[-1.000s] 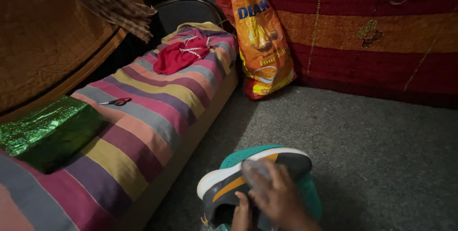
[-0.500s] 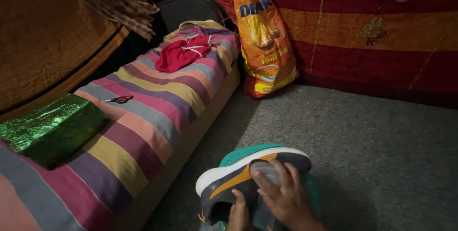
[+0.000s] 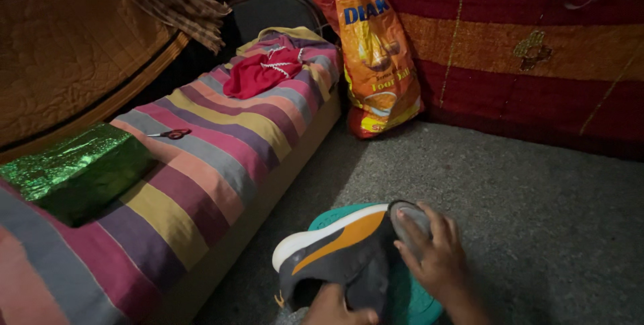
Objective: The person scrubs a grey and orange sneaker with a small brush, then proceeds to tie the laces. The shoe is placed on a small green stool during the process.
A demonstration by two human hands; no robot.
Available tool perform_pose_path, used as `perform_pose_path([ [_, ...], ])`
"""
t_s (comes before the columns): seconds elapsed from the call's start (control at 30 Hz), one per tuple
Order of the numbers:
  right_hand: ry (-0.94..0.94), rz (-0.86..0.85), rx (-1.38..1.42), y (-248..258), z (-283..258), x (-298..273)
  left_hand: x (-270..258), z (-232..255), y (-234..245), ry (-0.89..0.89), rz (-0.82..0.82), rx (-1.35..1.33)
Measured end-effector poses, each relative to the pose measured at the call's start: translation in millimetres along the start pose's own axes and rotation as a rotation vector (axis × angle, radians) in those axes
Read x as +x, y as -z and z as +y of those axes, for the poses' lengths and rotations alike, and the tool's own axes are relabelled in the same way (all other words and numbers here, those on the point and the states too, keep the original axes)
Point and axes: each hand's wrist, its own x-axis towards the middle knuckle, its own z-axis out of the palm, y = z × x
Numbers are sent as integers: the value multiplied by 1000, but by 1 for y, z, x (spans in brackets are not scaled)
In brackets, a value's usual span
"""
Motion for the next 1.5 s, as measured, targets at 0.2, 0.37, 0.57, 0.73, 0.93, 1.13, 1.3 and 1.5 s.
perform_pose_path([
  [0.2,49,76,2,2,-11,3,-7,19,-20,72,160,249],
  [0.37,-126,-12,-78,3,-2,4,19,19,-4,476,185,336],
  [0.57,-131,1,-26,8,18,9,29,61,44,286,36,163],
  [0.73,-45,189,165,11,11,3,36,88,53,520,-65,-431],
  [0.93,-131,-209,60,10,-21,11,67,77,51,546,99,-421],
  [1.13,-261,-289,-224,27,-30,21,76,86,59,178,303,879],
  [1.3,-243,-327,-189,18,-18,17,51,113,39,12,567,1015],
  [1.5,-149,-108,-33,8,-17,7,15,117,64,-235,194,1059],
])
